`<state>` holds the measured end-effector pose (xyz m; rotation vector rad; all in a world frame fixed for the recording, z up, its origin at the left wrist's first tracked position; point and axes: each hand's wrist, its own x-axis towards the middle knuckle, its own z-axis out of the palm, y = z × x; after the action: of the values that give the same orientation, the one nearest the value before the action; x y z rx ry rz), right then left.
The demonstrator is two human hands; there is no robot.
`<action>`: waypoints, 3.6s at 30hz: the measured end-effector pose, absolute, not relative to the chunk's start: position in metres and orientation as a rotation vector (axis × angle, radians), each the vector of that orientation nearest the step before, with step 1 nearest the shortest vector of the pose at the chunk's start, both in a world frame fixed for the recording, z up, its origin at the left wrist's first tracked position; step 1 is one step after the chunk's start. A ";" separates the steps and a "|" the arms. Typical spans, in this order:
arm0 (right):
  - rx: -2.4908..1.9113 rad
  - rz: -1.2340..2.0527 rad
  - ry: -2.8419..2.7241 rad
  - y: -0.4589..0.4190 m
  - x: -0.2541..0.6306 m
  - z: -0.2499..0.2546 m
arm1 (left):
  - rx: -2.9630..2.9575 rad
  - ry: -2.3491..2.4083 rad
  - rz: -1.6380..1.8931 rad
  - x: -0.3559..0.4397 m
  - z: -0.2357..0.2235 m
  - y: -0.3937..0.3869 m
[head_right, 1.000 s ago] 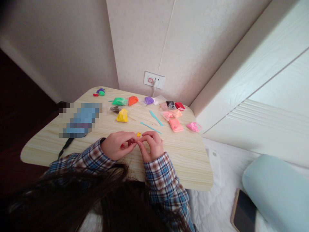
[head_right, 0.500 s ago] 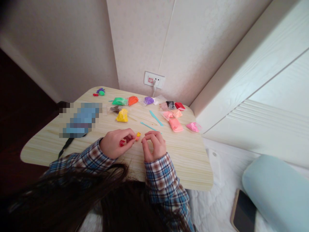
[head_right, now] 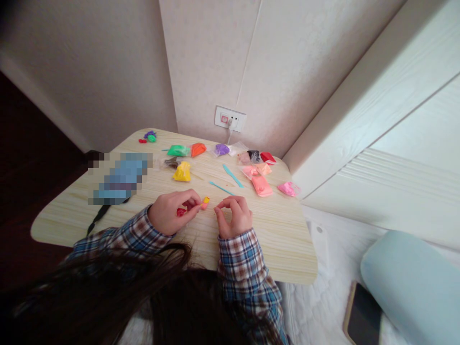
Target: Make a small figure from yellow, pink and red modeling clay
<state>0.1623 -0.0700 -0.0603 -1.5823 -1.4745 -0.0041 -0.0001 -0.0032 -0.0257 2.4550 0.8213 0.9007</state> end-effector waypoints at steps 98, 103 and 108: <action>-1.263 0.558 -1.230 -0.068 0.163 -0.070 | 2.448 0.813 0.838 -0.001 -0.022 -0.005; -1.281 0.614 -1.234 -0.070 0.165 -0.064 | 2.444 0.805 0.840 0.000 -0.024 -0.005; -1.290 0.633 -1.241 -0.071 0.165 -0.061 | 2.455 0.804 0.836 -0.001 -0.023 -0.004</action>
<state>0.1649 -0.0708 -0.0607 -1.2899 -1.2414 0.6326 -0.0005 -0.0042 -0.0229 2.4548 0.8040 0.8360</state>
